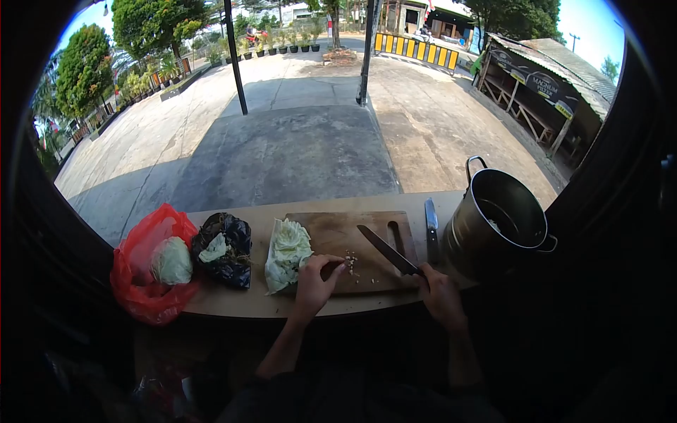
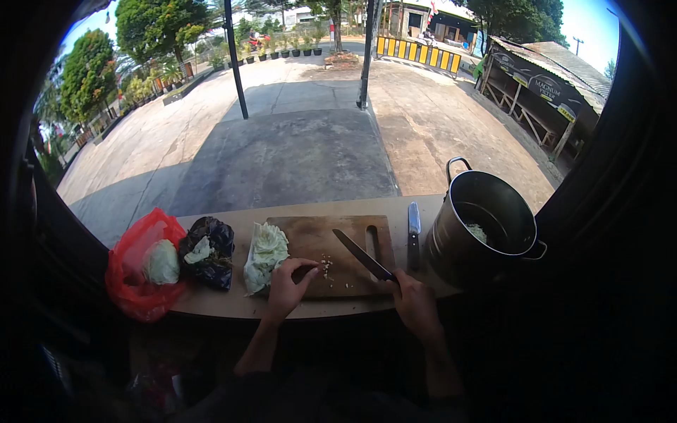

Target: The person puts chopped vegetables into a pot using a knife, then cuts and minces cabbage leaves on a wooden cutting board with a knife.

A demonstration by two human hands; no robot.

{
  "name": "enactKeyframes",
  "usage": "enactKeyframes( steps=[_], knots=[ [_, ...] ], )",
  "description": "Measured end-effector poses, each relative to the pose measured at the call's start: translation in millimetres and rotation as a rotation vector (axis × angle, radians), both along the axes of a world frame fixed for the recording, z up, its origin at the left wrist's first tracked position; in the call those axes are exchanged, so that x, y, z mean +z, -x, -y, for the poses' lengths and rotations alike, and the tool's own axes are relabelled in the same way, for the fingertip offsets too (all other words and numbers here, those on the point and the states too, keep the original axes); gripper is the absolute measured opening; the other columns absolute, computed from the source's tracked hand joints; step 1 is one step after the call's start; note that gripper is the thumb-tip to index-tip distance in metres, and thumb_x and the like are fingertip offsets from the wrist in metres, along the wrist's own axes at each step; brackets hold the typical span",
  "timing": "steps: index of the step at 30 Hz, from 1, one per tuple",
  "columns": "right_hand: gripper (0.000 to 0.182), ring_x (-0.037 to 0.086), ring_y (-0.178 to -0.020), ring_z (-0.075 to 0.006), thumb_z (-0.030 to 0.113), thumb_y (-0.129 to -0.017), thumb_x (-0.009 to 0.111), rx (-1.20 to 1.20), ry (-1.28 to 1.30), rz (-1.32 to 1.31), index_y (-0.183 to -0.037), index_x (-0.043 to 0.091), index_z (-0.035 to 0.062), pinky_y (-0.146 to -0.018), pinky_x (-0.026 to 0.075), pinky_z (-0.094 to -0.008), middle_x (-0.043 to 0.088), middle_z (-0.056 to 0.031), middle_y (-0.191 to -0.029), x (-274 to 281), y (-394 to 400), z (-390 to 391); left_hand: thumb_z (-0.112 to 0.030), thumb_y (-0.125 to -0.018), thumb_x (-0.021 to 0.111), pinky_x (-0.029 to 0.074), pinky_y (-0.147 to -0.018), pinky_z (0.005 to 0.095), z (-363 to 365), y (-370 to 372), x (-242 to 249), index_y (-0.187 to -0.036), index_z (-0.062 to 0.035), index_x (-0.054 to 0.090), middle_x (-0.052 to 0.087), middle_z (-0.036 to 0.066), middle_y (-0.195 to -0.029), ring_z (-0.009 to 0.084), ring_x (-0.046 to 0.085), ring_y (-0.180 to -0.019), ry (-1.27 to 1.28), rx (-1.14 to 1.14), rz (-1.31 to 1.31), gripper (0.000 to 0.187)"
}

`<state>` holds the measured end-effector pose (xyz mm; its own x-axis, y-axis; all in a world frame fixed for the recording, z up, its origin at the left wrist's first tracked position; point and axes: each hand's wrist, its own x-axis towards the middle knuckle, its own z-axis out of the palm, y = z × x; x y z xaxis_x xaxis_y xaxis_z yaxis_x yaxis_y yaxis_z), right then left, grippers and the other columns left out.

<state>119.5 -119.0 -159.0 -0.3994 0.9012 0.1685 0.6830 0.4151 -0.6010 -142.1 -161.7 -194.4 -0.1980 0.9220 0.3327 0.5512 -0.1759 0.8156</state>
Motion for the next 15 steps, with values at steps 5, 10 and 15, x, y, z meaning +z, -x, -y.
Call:
enactKeyframes(
  steps=[5,10,15],
  knots=[
    [0.018,0.064,-0.083,-0.0386,0.022,-0.097,0.053,-0.086,-0.188,0.138,-0.101,0.056,0.0044,-0.072,0.047,-0.0491,0.064,-0.0168,-0.087,-20.8,19.6,-13.7,-0.004,-0.082,0.069,0.051,-0.075,0.0344,5.0,-4.0,-12.0,-0.092,-0.0013,0.069,0.067,0.012,-0.087,0.0267,0.064,-0.082,-0.256,0.083,-0.044,0.01],
    [0.022,0.065,-0.08,-0.0349,0.027,-0.098,0.051,0.014,-0.337,0.254,-0.1,0.057,0.0061,-0.08,0.042,-0.0488,0.064,-0.0154,-0.082,-24.3,33.7,-44.1,-0.004,-0.082,0.071,0.051,-0.075,0.0341,8.1,3.3,-12.5,-0.092,-0.0025,0.07,0.067,0.011,-0.088,0.0251,0.065,-0.084,-0.204,-0.017,-0.023,0.011],
    [0.025,0.065,-0.074,-0.0337,0.032,-0.096,0.053,0.141,-0.305,0.332,-0.095,0.057,0.0072,-0.08,0.041,-0.047,0.065,-0.0142,-0.075,-4.4,45.2,-61.8,-0.006,-0.083,0.071,0.05,-0.07,0.0309,10.1,-0.1,-11.4,-0.092,-0.003,0.07,0.067,0.009,-0.086,0.0204,0.063,-0.078,-0.27,-0.009,0.044,0.009]
  ],
)
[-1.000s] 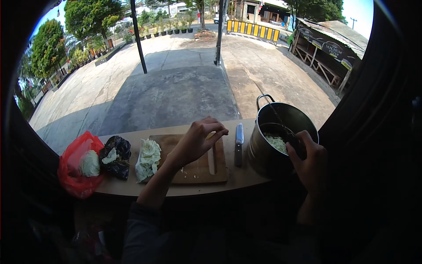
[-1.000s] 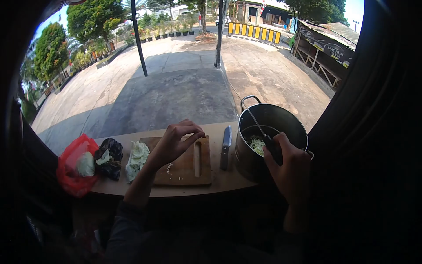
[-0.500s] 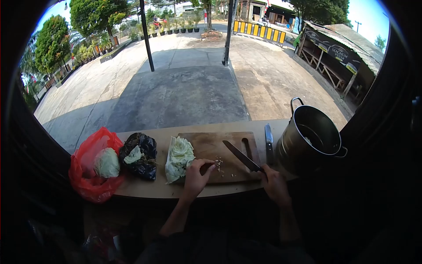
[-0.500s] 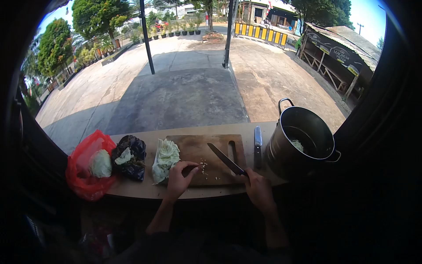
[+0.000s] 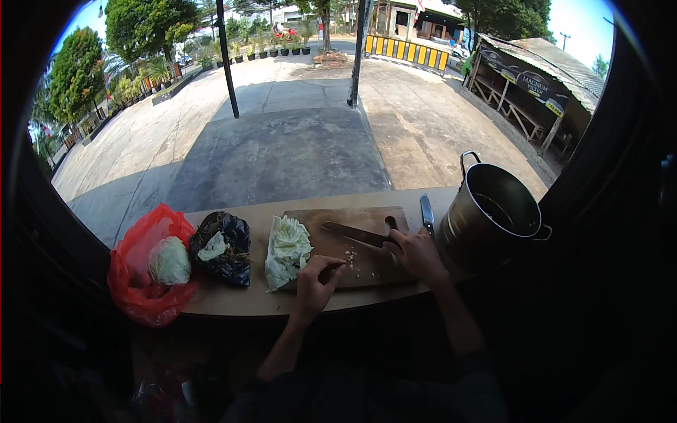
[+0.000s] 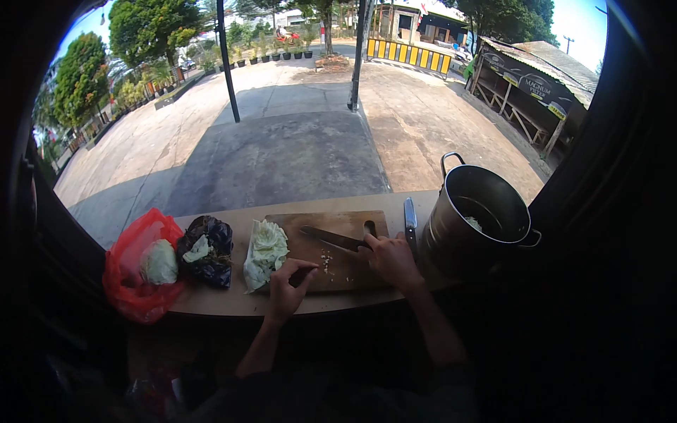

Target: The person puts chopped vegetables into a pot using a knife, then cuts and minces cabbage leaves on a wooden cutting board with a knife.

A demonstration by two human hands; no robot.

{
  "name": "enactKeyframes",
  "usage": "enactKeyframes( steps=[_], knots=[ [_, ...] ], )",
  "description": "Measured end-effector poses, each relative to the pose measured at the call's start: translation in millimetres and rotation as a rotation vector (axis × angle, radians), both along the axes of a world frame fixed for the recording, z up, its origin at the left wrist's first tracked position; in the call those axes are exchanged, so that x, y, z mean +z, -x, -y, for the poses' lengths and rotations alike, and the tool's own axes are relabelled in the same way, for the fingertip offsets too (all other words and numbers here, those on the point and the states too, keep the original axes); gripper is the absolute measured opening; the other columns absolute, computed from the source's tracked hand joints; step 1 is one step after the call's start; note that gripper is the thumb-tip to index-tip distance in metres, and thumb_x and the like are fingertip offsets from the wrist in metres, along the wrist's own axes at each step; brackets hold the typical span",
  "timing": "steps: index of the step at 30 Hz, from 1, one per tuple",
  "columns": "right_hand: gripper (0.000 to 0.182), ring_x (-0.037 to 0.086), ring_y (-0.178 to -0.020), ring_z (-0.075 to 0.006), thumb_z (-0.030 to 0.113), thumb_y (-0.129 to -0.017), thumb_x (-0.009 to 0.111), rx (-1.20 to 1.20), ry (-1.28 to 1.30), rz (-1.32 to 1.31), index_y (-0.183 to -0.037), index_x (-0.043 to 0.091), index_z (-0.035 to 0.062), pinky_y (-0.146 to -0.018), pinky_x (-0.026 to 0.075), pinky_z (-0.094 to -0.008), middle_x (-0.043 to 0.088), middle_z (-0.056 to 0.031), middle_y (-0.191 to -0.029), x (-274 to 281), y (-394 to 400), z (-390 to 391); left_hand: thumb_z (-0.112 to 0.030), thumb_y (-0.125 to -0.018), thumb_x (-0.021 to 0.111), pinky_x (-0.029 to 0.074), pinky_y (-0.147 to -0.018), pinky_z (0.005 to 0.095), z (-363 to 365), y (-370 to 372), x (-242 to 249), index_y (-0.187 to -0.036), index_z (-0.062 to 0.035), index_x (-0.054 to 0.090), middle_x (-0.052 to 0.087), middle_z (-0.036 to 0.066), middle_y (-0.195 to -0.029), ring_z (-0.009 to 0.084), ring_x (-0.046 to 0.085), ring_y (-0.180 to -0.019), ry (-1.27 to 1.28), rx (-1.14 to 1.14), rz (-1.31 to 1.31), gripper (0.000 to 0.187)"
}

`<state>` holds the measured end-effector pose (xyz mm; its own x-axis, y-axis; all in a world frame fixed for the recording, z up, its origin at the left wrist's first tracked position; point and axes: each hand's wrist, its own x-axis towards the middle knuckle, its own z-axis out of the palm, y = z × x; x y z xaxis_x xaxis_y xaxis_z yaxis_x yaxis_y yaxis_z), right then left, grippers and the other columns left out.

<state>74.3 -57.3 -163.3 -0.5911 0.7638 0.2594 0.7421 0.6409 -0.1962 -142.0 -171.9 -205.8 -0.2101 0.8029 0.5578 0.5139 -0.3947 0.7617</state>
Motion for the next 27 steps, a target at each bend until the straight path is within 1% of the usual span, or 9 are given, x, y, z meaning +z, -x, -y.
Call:
enactKeyframes(
  steps=[3,8,12,15,17,21,23,26,27],
  knots=[
    [0.026,0.065,-0.072,-0.0342,0.034,-0.095,0.056,0.147,-0.041,-0.018,-0.093,0.058,0.0081,-0.079,0.043,-0.0474,0.066,-0.0147,-0.074,-2.6,-5.3,-9.7,-0.006,-0.083,0.071,0.048,-0.069,0.0287,3.5,-2.5,1.1,-0.091,-0.0029,0.07,0.067,0.008,-0.085,0.0175,0.06,-0.076,0.088,0.069,0.121,0.008],
    [0.026,0.066,-0.074,-0.0345,0.037,-0.093,0.058,0.3,0.067,0.008,-0.096,0.059,0.0107,-0.077,0.045,-0.045,0.068,-0.0139,-0.077,2.2,-26.1,-7.8,-0.005,-0.085,0.069,0.046,-0.069,0.0272,2.4,1.4,-3.3,-0.088,-0.0004,0.068,0.064,0.007,-0.083,0.0146,0.057,-0.075,-0.237,0.144,0.115,0.006],
    [0.026,0.066,-0.075,-0.0348,0.035,-0.093,0.059,0.322,0.029,0.03,-0.098,0.059,0.0095,-0.076,0.045,-0.0436,0.067,-0.0135,-0.077,6.4,-39.4,2.9,-0.009,-0.085,0.07,0.047,-0.069,0.0294,2.8,1.4,-3.9,-0.086,-0.0022,0.069,0.066,0.007,-0.081,0.0178,0.059,-0.077,-0.231,0.198,0.125,0.007],
    [0.026,0.065,-0.074,-0.0363,0.032,-0.093,0.06,0.225,0.057,-0.08,-0.1,0.059,0.0065,-0.072,0.047,-0.0445,0.066,-0.016,-0.077,6.8,-49.0,15.1,-0.009,-0.086,0.069,0.047,-0.07,0.03,2.2,-1.6,-1.2,-0.086,-0.0011,0.068,0.066,0.008,-0.08,0.0212,0.06,-0.078,-0.176,0.257,0.069,0.008],
    [0.024,0.064,-0.076,-0.0392,0.026,-0.095,0.058,0.072,0.222,-0.244,-0.101,0.057,0.0035,-0.068,0.048,-0.0458,0.065,-0.0196,-0.077,5.3,-56.2,30.7,-0.009,-0.086,0.068,0.048,-0.073,0.0337,0.3,0.5,-6.1,-0.089,0.0,0.068,0.066,0.01,-0.083,0.0269,0.06,-0.081,0.028,0.235,-0.013,0.009],
    [0.019,0.064,-0.079,-0.0424,0.019,-0.098,0.053,-0.048,0.35,-0.376,-0.107,0.052,0.0025,-0.067,0.048,-0.0476,0.064,-0.0217,-0.077,10.8,-59.7,67.0,-0.008,-0.085,0.068,0.048,-0.078,0.0387,-8.6,-5.3,-6.6,-0.092,0.0001,0.067,0.065,0.012,-0.09,0.0306,0.059,-0.086,-0.048,0.258,-0.219,0.011],
    [0.018,0.063,-0.087,-0.0446,0.012,-0.099,0.048,-0.102,0.476,-0.454,-0.113,0.046,0.0024,-0.071,0.048,-0.0486,0.064,-0.0241,-0.084,10.4,-59.4,81.1,-0.007,-0.084,0.068,0.047,-0.081,0.0413,-7.4,-7.7,-2.6,-0.093,-0.0002,0.067,0.064,0.012,-0.094,0.0309,0.058,-0.092,0.002,0.276,-0.334,0.012],
    [0.022,0.063,-0.091,-0.041,0.008,-0.098,0.048,-0.151,0.512,-0.497,-0.118,0.044,0.0019,-0.08,0.046,-0.0428,0.062,-0.0237,-0.089,5.4,-52.2,102.8,-0.007,-0.083,0.069,0.047,-0.081,0.0408,-6.2,-5.7,-2.4,-0.092,-0.0002,0.067,0.062,0.012,-0.093,0.0303,0.057,-0.093,0.061,0.198,-0.286,0.011],
    [0.024,0.065,-0.079,-0.0354,0.007,-0.098,0.049,-0.108,0.403,-0.48,-0.12,0.043,0.0017,-0.072,0.047,-0.0408,0.061,-0.0205,-0.081,-3.8,-51.3,105.5,-0.007,-0.083,0.069,0.047,-0.081,0.0408,-6.4,-5.8,-1.6,-0.092,-0.0002,0.067,0.062,0.012,-0.093,0.0303,0.057,-0.093,0.062,0.193,-0.287,0.011]
  ],
)
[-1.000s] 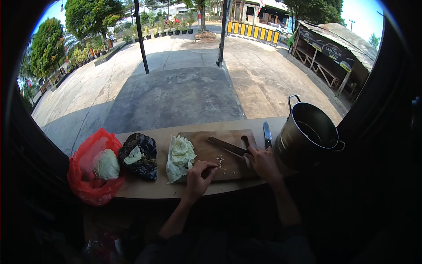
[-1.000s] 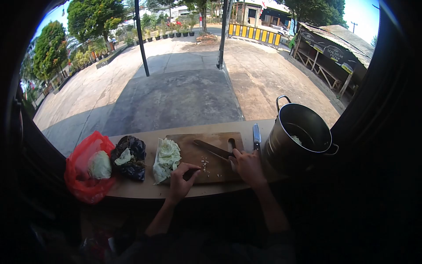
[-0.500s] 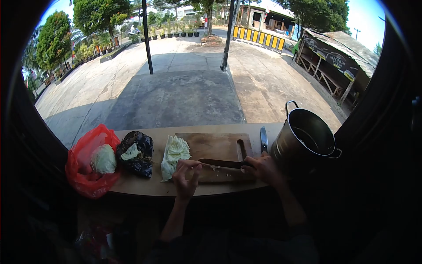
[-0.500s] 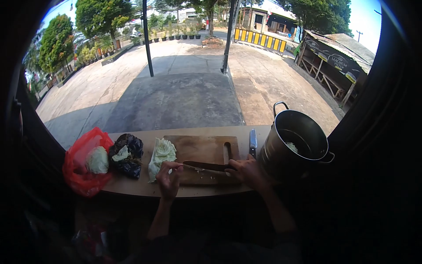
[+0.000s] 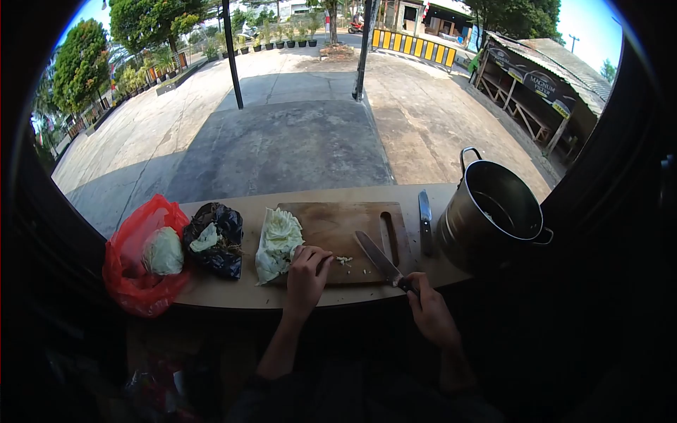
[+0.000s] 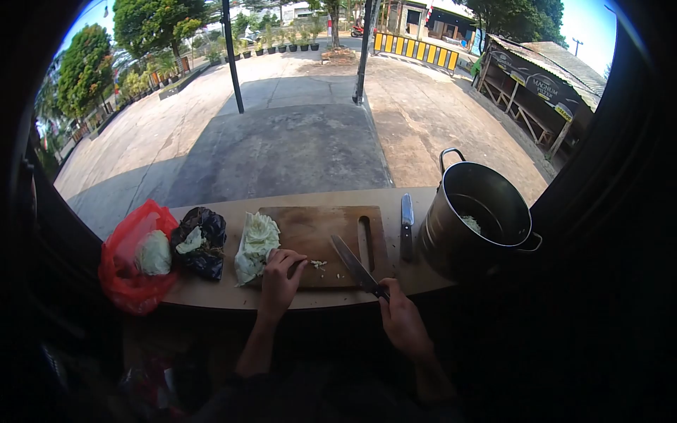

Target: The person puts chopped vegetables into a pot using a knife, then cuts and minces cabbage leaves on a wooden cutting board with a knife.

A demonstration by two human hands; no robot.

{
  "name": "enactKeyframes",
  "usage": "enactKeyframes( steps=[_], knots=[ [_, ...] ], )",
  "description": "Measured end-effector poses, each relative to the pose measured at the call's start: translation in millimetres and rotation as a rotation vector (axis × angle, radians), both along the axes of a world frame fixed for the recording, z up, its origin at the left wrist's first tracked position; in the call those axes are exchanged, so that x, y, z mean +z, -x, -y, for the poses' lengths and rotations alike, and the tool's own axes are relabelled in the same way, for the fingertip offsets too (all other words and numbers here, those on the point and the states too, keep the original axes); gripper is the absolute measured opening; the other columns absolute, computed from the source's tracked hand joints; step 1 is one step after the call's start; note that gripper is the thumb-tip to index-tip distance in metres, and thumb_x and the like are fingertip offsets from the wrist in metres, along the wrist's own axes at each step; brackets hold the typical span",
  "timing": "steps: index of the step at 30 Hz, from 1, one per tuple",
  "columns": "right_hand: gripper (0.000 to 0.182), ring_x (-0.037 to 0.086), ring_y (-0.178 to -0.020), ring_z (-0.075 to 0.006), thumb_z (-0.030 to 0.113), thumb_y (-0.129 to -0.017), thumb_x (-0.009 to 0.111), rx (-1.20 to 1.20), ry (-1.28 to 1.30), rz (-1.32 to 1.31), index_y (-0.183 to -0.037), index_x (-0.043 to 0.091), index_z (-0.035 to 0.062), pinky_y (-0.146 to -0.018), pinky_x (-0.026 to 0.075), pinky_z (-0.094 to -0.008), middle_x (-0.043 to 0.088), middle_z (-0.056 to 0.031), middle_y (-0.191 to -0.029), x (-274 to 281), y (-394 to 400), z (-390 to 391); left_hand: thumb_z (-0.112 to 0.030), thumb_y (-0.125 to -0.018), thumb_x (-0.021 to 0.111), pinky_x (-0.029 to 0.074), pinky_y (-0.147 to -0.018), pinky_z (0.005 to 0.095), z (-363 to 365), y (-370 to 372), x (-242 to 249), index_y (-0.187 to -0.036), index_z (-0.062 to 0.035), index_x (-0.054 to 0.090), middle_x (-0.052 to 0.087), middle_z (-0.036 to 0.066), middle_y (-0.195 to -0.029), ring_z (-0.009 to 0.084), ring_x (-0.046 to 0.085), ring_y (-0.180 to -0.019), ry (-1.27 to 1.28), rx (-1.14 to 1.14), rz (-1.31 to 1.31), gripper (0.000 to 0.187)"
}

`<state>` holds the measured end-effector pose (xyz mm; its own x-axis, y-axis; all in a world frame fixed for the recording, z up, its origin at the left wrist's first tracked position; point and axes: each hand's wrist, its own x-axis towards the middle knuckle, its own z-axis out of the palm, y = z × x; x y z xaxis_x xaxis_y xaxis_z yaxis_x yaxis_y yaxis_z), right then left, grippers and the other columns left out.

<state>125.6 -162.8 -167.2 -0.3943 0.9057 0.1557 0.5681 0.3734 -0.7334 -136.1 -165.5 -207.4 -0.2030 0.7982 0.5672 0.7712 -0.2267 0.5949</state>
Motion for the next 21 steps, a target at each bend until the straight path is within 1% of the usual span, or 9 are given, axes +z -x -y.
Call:
enactKeyframes(
  steps=[1,4,6,10,12,16,18,19,21],
  knots=[
    [0.024,0.065,-0.079,-0.0354,0.007,-0.098,0.049,-0.005,0.003,0.0,-0.12,0.043,0.0017,-0.072,0.047,-0.0408,0.061,-0.0205,-0.081,1.2,3.0,3.0,-0.006,-0.083,0.068,0.047,-0.082,0.0405,-0.3,-0.7,0.8,-0.091,-0.0001,0.067,0.062,0.012,-0.092,0.0303,0.057,-0.092,-0.004,-0.001,0.005,0.011],
    [0.024,0.064,-0.067,-0.0281,0.007,-0.097,0.05,-0.036,0.156,-0.004,-0.119,0.044,0.0013,-0.062,0.047,-0.0377,0.057,-0.0172,-0.072,4.7,12.6,11.5,-0.005,-0.083,0.068,0.047,-0.081,0.0402,-0.8,-0.2,-1.2,-0.091,0.0001,0.067,0.062,0.012,-0.09,0.03,0.057,-0.091,-0.001,-0.018,0.01,0.009],
    [0.025,0.06,-0.056,-0.0212,0.007,-0.097,0.053,-0.026,0.053,-0.026,-0.119,0.045,0.0004,-0.053,0.044,-0.035,0.054,-0.0139,-0.066,-0.1,19.0,12.1,-0.005,-0.083,0.068,0.047,-0.081,0.0401,-1.7,1.7,-3.1,-0.091,0.0002,0.067,0.062,0.012,-0.09,0.0298,0.057,-0.091,0.0,-0.033,0.005,0.009],
    [0.023,0.06,-0.057,-0.0202,0.006,-0.096,0.054,-0.083,0.071,-0.069,-0.116,0.047,-0.001,-0.054,0.044,-0.035,0.057,-0.0137,-0.068,-8.8,36.0,13.6,-0.004,-0.083,0.068,0.049,-0.079,0.0381,-2.5,-0.3,-3.7,-0.094,0.0007,0.068,0.065,0.012,-0.089,0.0294,0.06,-0.088,0.024,-0.136,0.059,0.012],
    [0.022,0.061,-0.058,-0.0184,0.006,-0.095,0.055,-0.085,-0.09,-0.145,-0.115,0.049,-0.002,-0.053,0.044,-0.0343,0.059,-0.0141,-0.071,-21.9,45.1,10.6,-0.004,-0.083,0.069,0.05,-0.076,0.0363,-2.0,-2.1,-0.9,-0.096,0.0006,0.07,0.067,0.012,-0.088,0.0278,0.062,-0.087,0.013,-0.162,0.086,0.014],
    [0.022,0.062,-0.061,-0.019,0.007,-0.095,0.056,-0.136,0.045,-0.182,-0.114,0.051,-0.0025,-0.055,0.044,-0.0344,0.061,-0.016,-0.075,-12.4,63.5,12.3,-0.009,-0.077,0.077,0.052,-0.077,0.0329,0.4,2.6,10.1,-0.105,0.0013,0.068,0.066,0.013,-0.097,0.0239,0.064,-0.09,0.14,-0.244,0.225,0.032],
    [0.02,0.059,-0.1,-0.0474,0.007,-0.095,0.054,-0.142,0.144,-0.172,-0.112,0.049,-0.0037,-0.078,0.048,-0.0472,0.063,-0.0293,-0.097,-5.3,70.0,13.4,-0.011,-0.074,0.08,0.053,-0.078,0.0319,-1.1,5.7,11.5,-0.108,0.0016,0.067,0.066,0.013,-0.1,0.0226,0.064,-0.091,0.154,-0.3,0.244,0.039],
    [0.02,0.059,-0.1,-0.0474,0.007,-0.095,0.054,-0.147,0.146,-0.173,-0.112,0.049,-0.0037,-0.078,0.048,-0.0472,0.063,-0.0293,-0.097,-11.0,71.8,12.3,-0.011,-0.071,0.082,0.053,-0.078,0.0318,-2.0,7.0,11.3,-0.111,0.0015,0.066,0.065,0.013,-0.102,0.0225,0.064,-0.09,0.173,-0.302,0.217,0.046],
    [0.023,0.061,-0.056,-0.0188,0.009,-0.095,0.056,-0.144,-0.02,-0.213,-0.114,0.051,-0.0023,-0.052,0.044,-0.0349,0.061,-0.0145,-0.07,-25.4,76.0,7.4,-0.012,-0.067,0.084,0.052,-0.078,0.0318,-4.0,8.7,13.6,-0.114,0.0014,0.065,0.065,0.012,-0.104,0.0224,0.064,-0.089,0.193,-0.302,0.191,0.053]
  ],
)
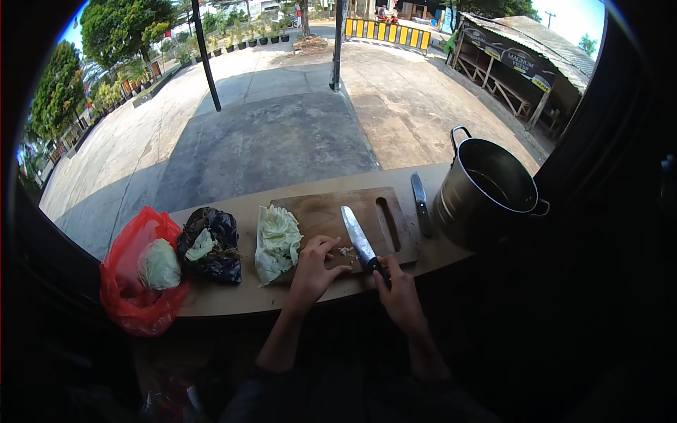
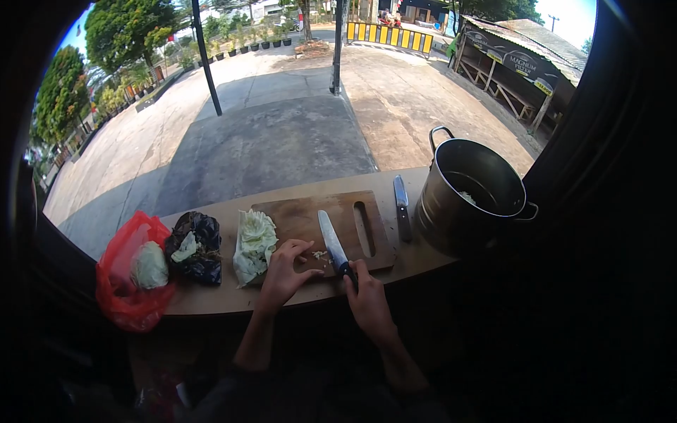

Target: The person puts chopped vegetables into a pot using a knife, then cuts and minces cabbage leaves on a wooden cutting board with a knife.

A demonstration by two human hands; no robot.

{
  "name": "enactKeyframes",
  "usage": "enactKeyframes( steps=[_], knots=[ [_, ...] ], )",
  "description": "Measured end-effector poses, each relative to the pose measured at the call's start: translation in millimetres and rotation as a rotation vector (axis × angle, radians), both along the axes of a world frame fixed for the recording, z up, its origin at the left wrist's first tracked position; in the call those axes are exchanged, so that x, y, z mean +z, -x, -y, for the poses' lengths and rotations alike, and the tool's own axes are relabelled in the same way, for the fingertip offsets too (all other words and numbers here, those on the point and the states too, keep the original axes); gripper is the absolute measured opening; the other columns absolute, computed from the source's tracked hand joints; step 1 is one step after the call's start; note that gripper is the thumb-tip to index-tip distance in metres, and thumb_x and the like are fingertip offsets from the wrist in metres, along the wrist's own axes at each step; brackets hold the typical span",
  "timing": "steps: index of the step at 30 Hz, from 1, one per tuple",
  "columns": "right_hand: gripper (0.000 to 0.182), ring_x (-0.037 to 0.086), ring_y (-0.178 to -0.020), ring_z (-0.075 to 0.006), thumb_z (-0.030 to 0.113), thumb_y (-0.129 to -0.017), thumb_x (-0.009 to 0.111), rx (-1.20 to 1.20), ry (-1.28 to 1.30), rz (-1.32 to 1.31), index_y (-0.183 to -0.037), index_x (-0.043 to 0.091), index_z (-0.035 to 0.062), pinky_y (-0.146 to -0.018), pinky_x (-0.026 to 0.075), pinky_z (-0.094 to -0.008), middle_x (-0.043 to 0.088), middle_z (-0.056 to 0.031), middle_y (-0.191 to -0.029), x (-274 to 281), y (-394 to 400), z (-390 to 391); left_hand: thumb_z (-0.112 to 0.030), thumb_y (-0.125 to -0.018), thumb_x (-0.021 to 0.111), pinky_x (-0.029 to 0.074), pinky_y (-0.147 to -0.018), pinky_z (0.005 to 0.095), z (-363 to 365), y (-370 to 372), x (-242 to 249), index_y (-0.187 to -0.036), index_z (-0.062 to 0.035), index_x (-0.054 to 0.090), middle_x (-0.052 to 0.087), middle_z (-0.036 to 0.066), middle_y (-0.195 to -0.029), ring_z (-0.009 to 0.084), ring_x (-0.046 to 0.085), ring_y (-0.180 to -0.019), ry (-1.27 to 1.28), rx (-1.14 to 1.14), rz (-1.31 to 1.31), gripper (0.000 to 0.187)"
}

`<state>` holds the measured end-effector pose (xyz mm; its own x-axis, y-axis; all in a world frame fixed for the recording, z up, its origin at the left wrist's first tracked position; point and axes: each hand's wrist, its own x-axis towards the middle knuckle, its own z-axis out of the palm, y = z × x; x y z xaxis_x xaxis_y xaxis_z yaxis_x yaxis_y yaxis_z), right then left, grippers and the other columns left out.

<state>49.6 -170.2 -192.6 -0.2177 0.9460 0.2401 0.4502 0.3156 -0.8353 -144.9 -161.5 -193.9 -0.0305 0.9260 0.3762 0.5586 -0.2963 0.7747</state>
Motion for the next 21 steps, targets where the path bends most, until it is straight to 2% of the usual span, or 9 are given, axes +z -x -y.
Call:
enactKeyframes(
  steps=[2,6,9,10,12,15,18,21],
  knots=[
    [0.022,0.06,-0.054,-0.0183,0.009,-0.095,0.056,0.004,0.036,0.006,-0.114,0.052,-0.0016,-0.051,0.043,-0.0351,0.061,-0.0139,-0.068,1.7,4.2,0.1,-0.01,-0.065,0.085,0.053,-0.079,0.0318,-2.5,0.0,5.0,-0.113,0.0014,0.066,0.065,0.013,-0.102,0.023,0.065,-0.09,0.1,-0.005,-0.062,0.052],
    [0.022,0.058,-0.05,-0.016,0.01,-0.095,0.056,0.036,0.073,0.012,-0.114,0.052,-0.0001,-0.047,0.041,-0.0339,0.06,-0.0125,-0.063,2.1,11.2,-1.3,-0.007,-0.066,0.082,0.053,-0.079,0.0328,-11.5,2.0,2.0,-0.107,0.0023,0.069,0.067,0.014,-0.098,0.0234,0.066,-0.089,0.054,-0.082,-0.058,0.044],
    [0.021,0.056,-0.048,-0.0125,0.01,-0.096,0.056,0.065,0.079,-0.028,-0.115,0.053,0.0005,-0.043,0.039,-0.0308,0.062,-0.0113,-0.066,-7.0,10.0,-4.1,-0.003,-0.068,0.079,0.054,-0.078,0.0335,-13.6,3.3,-3.4,-0.102,0.0031,0.071,0.068,0.014,-0.096,0.0241,0.069,-0.086,0.066,-0.052,-0.005,0.035],
    [0.021,0.055,-0.047,-0.0113,0.01,-0.096,0.055,0.075,0.081,-0.041,-0.115,0.053,0.0007,-0.041,0.038,-0.0297,0.062,-0.0108,-0.067,-7.2,9.7,-4.3,-0.002,-0.069,0.078,0.054,-0.078,0.0335,-14.1,4.0,-8.4,-0.099,0.003,0.072,0.069,0.014,-0.095,0.024,0.069,-0.085,0.067,-0.061,0.094,0.032],
    [0.02,0.051,-0.046,-0.0073,0.009,-0.097,0.054,0.123,0.312,-0.204,-0.116,0.052,0.0013,-0.036,0.035,-0.0248,0.066,-0.0098,-0.076,-0.2,9.3,-3.2,0.0,-0.069,0.077,0.054,-0.078,0.0334,-14.0,5.2,-10.2,-0.097,0.003,0.073,0.07,0.014,-0.094,0.0239,0.07,-0.083,0.068,-0.066,0.193,0.028],
    [0.022,0.049,-0.045,-0.0059,0.01,-0.098,0.054,0.163,0.412,-0.356,-0.118,0.052,0.0011,-0.034,0.033,-0.0221,0.067,-0.0098,-0.083,-5.3,8.1,-4.5,0.003,-0.07,0.075,0.056,-0.079,0.0318,-13.8,6.8,-5.0,-0.092,0.0021,0.074,0.072,0.015,-0.093,0.0229,0.071,-0.086,0.052,-0.018,0.15,0.022],
    [0.023,0.051,-0.048,-0.007,0.011,-0.098,0.056,0.172,0.433,-0.415,-0.118,0.052,0.0006,-0.041,0.037,-0.0226,0.066,-0.0081,-0.082,-7.8,5.3,-7.1,0.007,-0.073,0.071,0.057,-0.075,0.0277,-15.7,4.5,0.4,-0.088,0.0061,0.073,0.071,0.017,-0.09,0.0227,0.071,-0.081,0.011,-0.025,0.116,0.015],
    [0.025,0.051,-0.049,-0.0064,0.011,-0.098,0.056,0.217,0.458,-0.525,-0.12,0.051,0.0004,-0.04,0.037,-0.0229,0.062,-0.0053,-0.076,-5.4,-3.9,-15.7,0.007,-0.074,0.072,0.058,-0.081,0.0286,-23.7,-2.1,11.7,-0.091,0.0011,0.075,0.072,0.015,-0.093,0.0205,0.071,-0.087,0.149,-0.035,0.256,0.018]
  ],
)
